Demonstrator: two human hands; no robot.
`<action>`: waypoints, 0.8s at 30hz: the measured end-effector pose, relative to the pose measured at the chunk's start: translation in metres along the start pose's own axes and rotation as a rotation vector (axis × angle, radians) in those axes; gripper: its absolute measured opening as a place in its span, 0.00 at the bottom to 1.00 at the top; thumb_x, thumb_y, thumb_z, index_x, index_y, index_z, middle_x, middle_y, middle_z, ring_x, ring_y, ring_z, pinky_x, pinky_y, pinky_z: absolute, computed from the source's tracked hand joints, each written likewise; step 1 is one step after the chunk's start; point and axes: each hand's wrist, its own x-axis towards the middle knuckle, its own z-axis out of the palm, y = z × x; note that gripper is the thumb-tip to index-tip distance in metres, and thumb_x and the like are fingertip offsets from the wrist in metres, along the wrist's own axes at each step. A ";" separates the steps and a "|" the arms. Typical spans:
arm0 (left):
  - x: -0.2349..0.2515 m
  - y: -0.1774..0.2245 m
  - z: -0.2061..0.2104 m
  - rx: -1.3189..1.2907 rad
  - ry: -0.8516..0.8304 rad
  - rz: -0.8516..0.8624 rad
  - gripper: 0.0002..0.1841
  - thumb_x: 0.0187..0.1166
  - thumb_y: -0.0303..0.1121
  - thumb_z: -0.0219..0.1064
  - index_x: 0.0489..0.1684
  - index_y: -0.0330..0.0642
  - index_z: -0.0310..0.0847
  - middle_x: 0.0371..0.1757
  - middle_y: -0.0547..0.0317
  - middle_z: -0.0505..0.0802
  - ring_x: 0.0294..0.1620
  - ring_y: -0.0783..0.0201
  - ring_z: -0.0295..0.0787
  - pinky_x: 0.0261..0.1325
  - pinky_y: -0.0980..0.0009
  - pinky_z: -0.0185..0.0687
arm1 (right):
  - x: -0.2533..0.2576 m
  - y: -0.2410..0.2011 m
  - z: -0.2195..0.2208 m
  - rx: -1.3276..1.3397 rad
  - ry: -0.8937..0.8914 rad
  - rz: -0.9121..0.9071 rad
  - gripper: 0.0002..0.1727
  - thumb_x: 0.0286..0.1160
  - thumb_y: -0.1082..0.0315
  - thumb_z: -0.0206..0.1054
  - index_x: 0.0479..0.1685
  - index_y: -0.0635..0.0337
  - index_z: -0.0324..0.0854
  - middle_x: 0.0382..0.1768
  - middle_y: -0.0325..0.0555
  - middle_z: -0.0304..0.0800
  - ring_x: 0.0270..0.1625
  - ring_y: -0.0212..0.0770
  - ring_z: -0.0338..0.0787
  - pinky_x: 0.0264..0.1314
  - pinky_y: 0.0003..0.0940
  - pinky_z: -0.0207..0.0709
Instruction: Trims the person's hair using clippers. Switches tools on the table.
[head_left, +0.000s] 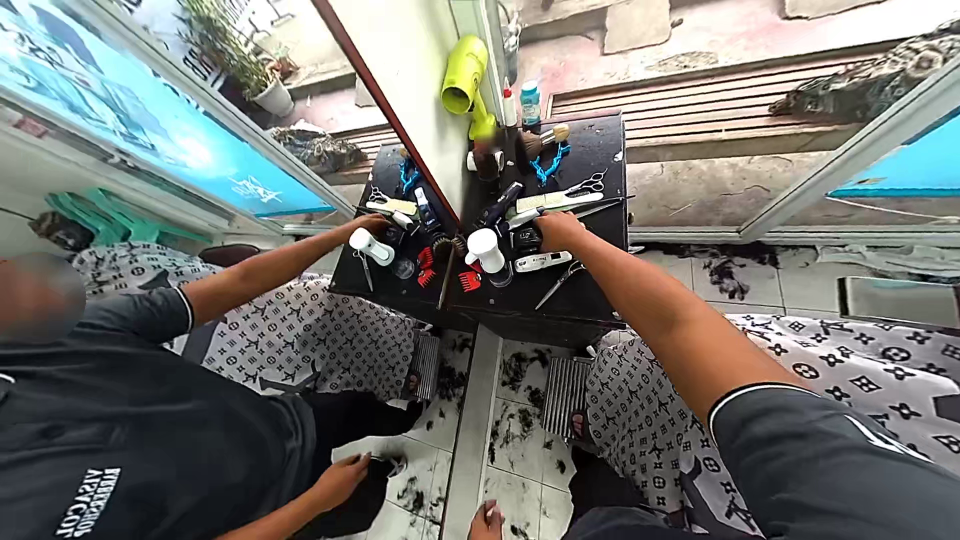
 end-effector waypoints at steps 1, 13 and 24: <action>0.012 0.025 -0.002 0.021 0.001 0.068 0.23 0.92 0.37 0.56 0.77 0.31 0.75 0.61 0.35 0.92 0.61 0.45 0.92 0.71 0.46 0.81 | -0.002 0.001 -0.004 0.033 0.019 -0.002 0.31 0.53 0.63 0.84 0.62 0.61 0.85 0.68 0.67 0.82 0.69 0.71 0.82 0.65 0.77 0.72; 0.021 0.389 -0.011 0.319 -0.110 0.792 0.25 0.85 0.39 0.65 0.75 0.33 0.77 0.65 0.40 0.89 0.68 0.49 0.86 0.75 0.50 0.79 | -0.283 0.035 0.037 1.080 0.255 0.264 0.45 0.60 0.51 0.80 0.79 0.60 0.66 0.53 0.59 0.88 0.49 0.50 0.90 0.55 0.53 0.86; 0.109 0.584 0.026 1.092 0.091 1.005 0.35 0.86 0.54 0.60 0.75 0.26 0.75 0.67 0.21 0.85 0.72 0.26 0.80 0.73 0.27 0.70 | -0.518 -0.050 0.134 1.344 0.602 0.855 0.46 0.62 0.53 0.81 0.80 0.62 0.65 0.60 0.60 0.86 0.58 0.51 0.90 0.65 0.52 0.83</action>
